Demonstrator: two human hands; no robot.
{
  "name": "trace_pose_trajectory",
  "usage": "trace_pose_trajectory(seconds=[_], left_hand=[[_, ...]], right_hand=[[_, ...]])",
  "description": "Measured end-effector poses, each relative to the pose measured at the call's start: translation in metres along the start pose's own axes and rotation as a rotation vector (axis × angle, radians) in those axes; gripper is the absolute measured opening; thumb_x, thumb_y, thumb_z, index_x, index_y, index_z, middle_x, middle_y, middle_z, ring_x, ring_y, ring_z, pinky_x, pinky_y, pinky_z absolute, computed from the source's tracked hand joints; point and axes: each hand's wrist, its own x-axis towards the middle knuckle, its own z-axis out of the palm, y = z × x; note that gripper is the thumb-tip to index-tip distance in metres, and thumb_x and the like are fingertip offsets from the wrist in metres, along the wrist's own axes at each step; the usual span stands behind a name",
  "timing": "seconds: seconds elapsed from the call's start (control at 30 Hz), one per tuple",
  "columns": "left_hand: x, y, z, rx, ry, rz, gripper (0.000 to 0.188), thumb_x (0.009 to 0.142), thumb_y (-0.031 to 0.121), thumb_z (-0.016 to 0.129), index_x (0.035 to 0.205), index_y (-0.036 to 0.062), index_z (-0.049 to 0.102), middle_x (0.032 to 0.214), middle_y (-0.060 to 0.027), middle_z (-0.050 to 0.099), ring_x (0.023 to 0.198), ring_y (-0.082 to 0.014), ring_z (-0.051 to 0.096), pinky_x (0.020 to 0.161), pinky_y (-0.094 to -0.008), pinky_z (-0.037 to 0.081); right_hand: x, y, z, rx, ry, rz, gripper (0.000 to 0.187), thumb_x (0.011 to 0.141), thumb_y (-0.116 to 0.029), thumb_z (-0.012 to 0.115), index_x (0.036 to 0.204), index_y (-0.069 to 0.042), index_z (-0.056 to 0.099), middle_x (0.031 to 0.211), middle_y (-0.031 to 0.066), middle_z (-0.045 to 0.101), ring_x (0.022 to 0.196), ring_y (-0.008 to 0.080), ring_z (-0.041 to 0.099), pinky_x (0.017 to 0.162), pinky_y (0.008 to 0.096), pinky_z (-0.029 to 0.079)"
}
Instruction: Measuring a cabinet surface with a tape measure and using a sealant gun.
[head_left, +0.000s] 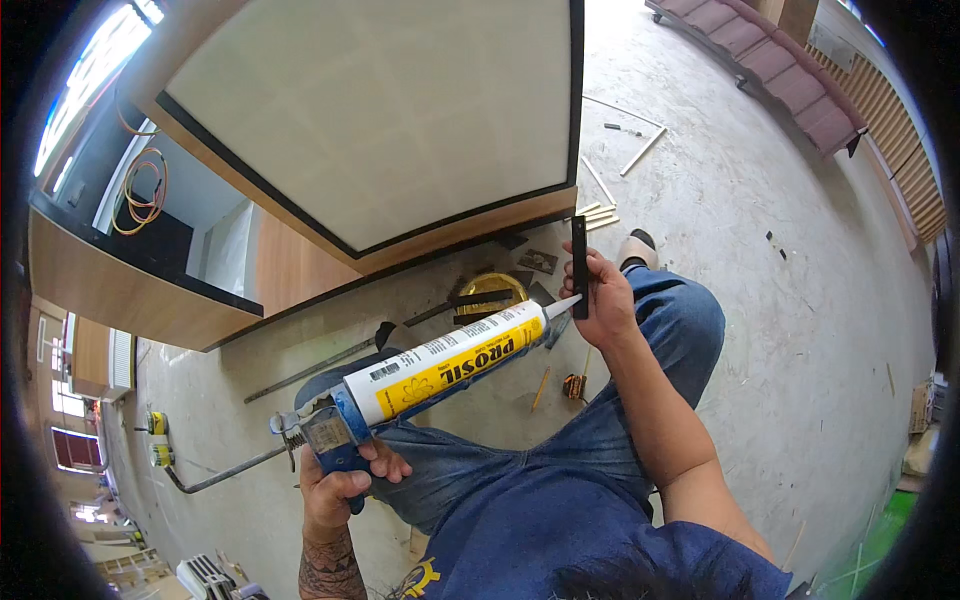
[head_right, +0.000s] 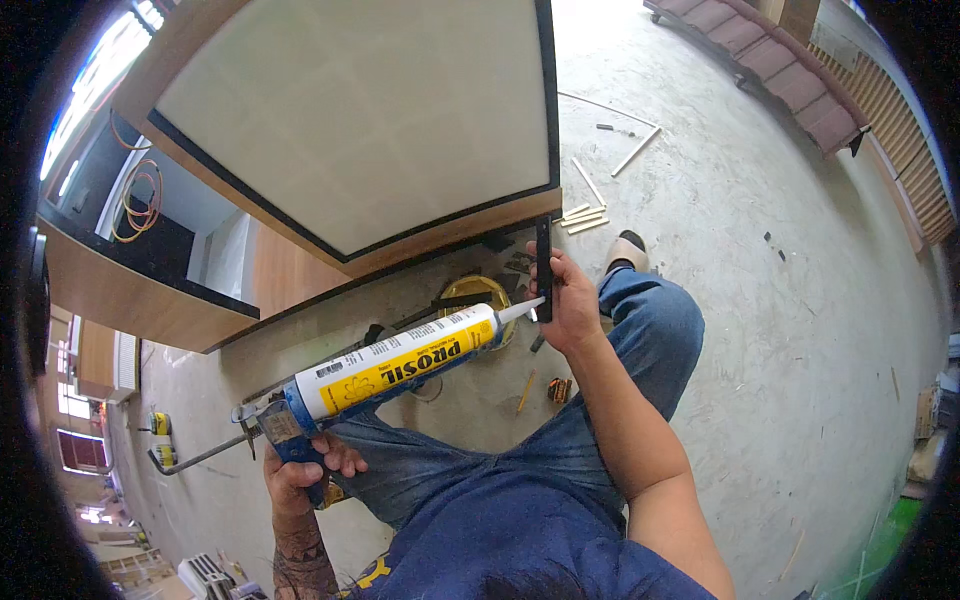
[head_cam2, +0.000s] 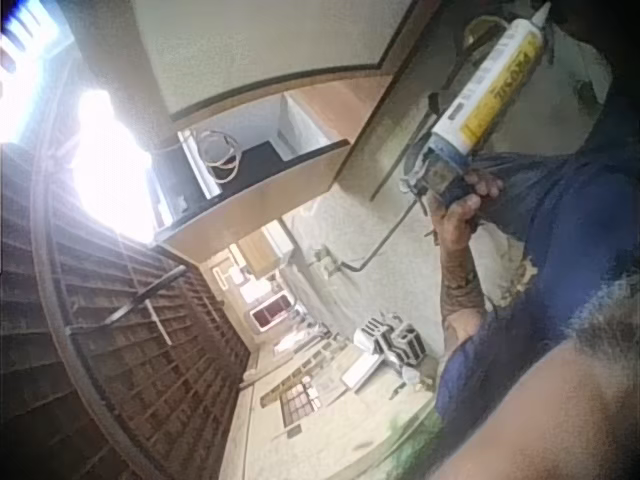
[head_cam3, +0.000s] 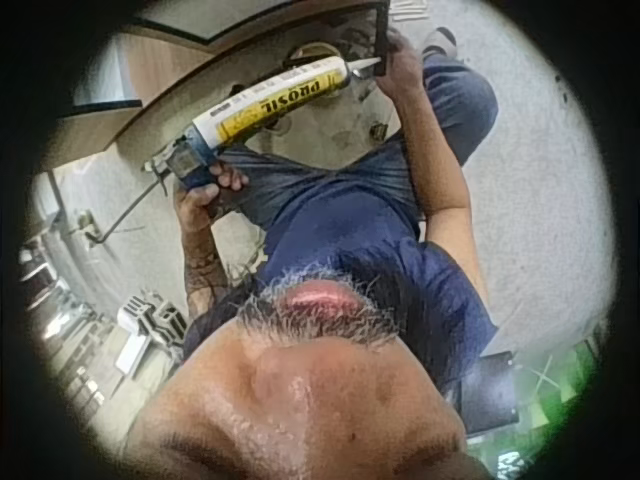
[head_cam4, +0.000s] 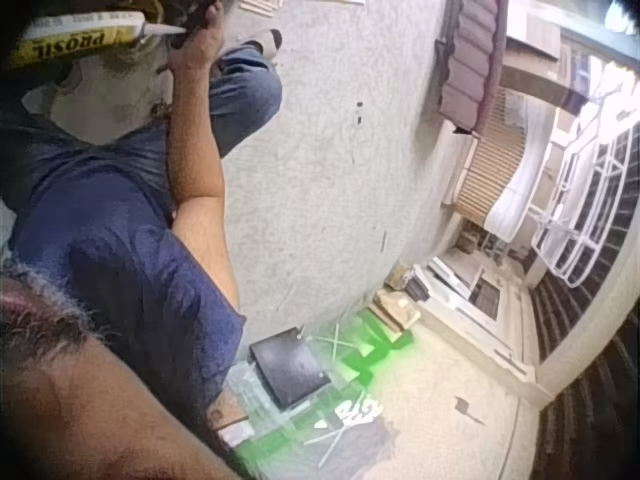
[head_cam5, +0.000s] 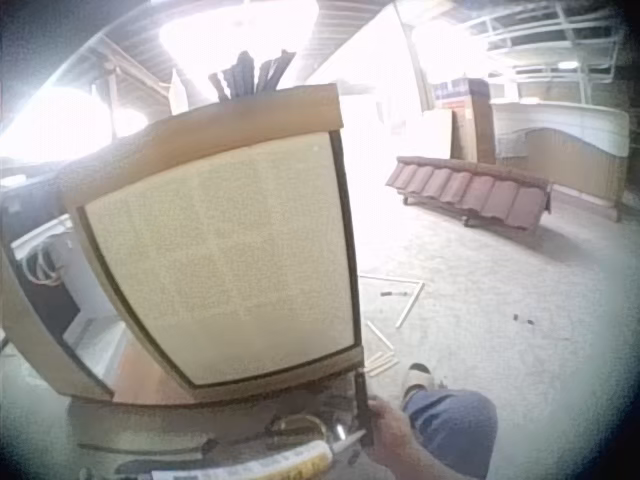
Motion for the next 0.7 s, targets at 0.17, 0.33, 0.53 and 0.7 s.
trace_pose_trajectory(seconds=[0.17,0.33,0.53,0.7], left_hand=[[-0.0024,0.0044,0.0032,0.012,-0.002,-0.026,0.037,0.073,0.005,0.066,0.109,-0.0066,0.064,0.087,-0.0171,0.066,0.081,-0.0331,0.071,0.088,-0.0582,0.063],[-0.001,0.0079,0.0054,0.009,0.008,-0.033,0.036,0.074,0.006,0.067,0.107,-0.0069,0.064,0.087,-0.0169,0.067,0.08,-0.0329,0.071,0.087,-0.0572,0.064],[0.002,0.0058,0.0032,0.037,0.022,0.007,0.035,0.074,0.008,0.068,0.105,-0.0062,0.064,0.085,-0.0171,0.067,0.077,-0.0326,0.071,0.084,-0.057,0.064],[0.0075,0.0064,0.0043,0.038,0.005,0.093,0.034,0.082,0.014,0.074,0.109,-0.0037,0.064,0.085,-0.016,0.068,0.078,-0.0351,0.075,0.081,-0.0599,0.065]], right_hand=[[0.0007,-0.0004,-0.0021,-0.007,-0.009,-0.001,0.036,0.108,-0.019,0.051,0.137,-0.003,0.064,0.09,0.0006,0.06,0.078,0.0141,0.058,0.073,0.031,0.052],[0.0014,-0.0016,-0.0025,0.003,-0.029,0.002,0.036,0.108,-0.02,0.051,0.138,-0.004,0.064,0.09,0.0008,0.06,0.078,0.0145,0.058,0.073,0.0311,0.052],[0.0011,-0.0002,-0.0023,0.036,0.009,0.03,0.037,0.109,-0.022,0.05,0.138,-0.004,0.064,0.09,0.0009,0.06,0.076,0.0151,0.058,0.071,0.0315,0.052],[-0.0013,0.0021,-0.0035,0.026,-0.077,0.058,0.039,0.108,-0.02,0.049,0.141,-0.004,0.064,0.092,0.0031,0.067,0.073,0.0172,0.063,0.067,0.0311,0.055]])
